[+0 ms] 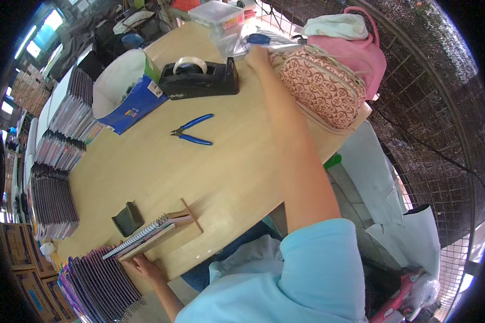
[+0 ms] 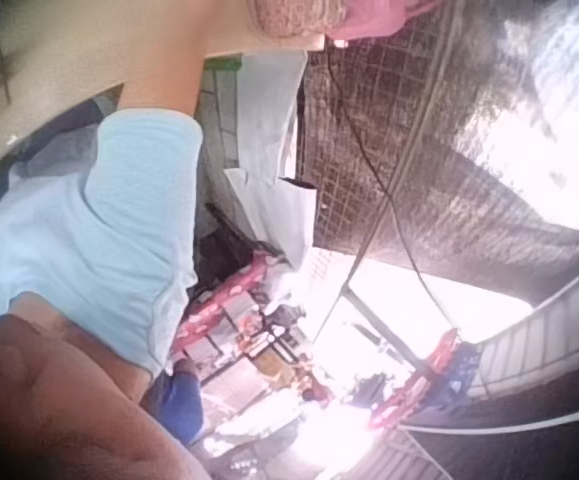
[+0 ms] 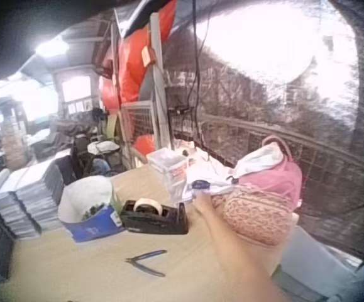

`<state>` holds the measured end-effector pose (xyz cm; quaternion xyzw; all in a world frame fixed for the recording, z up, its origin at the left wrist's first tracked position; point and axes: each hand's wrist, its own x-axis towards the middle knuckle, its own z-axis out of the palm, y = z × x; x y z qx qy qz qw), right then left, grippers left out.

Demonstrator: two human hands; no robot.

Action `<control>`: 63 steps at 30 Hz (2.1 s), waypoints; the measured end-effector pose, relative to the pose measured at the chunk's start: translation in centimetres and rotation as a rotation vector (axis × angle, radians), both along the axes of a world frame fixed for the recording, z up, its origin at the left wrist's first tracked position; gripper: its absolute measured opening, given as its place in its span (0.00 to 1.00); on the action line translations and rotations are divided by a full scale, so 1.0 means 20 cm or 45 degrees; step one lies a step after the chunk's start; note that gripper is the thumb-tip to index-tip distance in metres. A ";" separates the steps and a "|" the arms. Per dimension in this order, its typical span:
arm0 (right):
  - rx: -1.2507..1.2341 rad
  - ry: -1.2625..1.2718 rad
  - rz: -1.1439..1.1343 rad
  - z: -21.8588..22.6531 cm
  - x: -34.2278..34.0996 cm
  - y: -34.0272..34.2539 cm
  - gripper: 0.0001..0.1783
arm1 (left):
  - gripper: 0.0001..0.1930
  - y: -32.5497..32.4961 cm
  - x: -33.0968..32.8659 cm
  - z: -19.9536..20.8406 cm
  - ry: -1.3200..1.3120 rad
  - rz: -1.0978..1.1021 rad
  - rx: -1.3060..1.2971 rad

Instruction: The person uses pliers to trim the spiral binding of a stack of notebooks. They hold the notebooks steady with one hand while using the pliers to cut the metal wire at the edge of the binding.

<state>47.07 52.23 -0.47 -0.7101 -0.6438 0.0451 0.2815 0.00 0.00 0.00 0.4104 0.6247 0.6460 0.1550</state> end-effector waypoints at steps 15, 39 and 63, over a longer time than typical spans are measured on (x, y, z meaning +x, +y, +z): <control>0.072 0.211 0.642 0.52 -0.13 -0.62 0.14 | 0.47 -0.01 -0.02 0.03 -0.091 -0.070 -0.104; 0.118 -0.347 1.503 0.94 -1.60 -2.08 0.13 | 0.45 -0.12 0.01 0.49 0.002 -0.062 -0.037; 0.172 1.233 1.266 0.93 -2.82 -2.72 0.42 | 0.49 -0.94 -1.21 0.94 -0.538 -0.438 0.462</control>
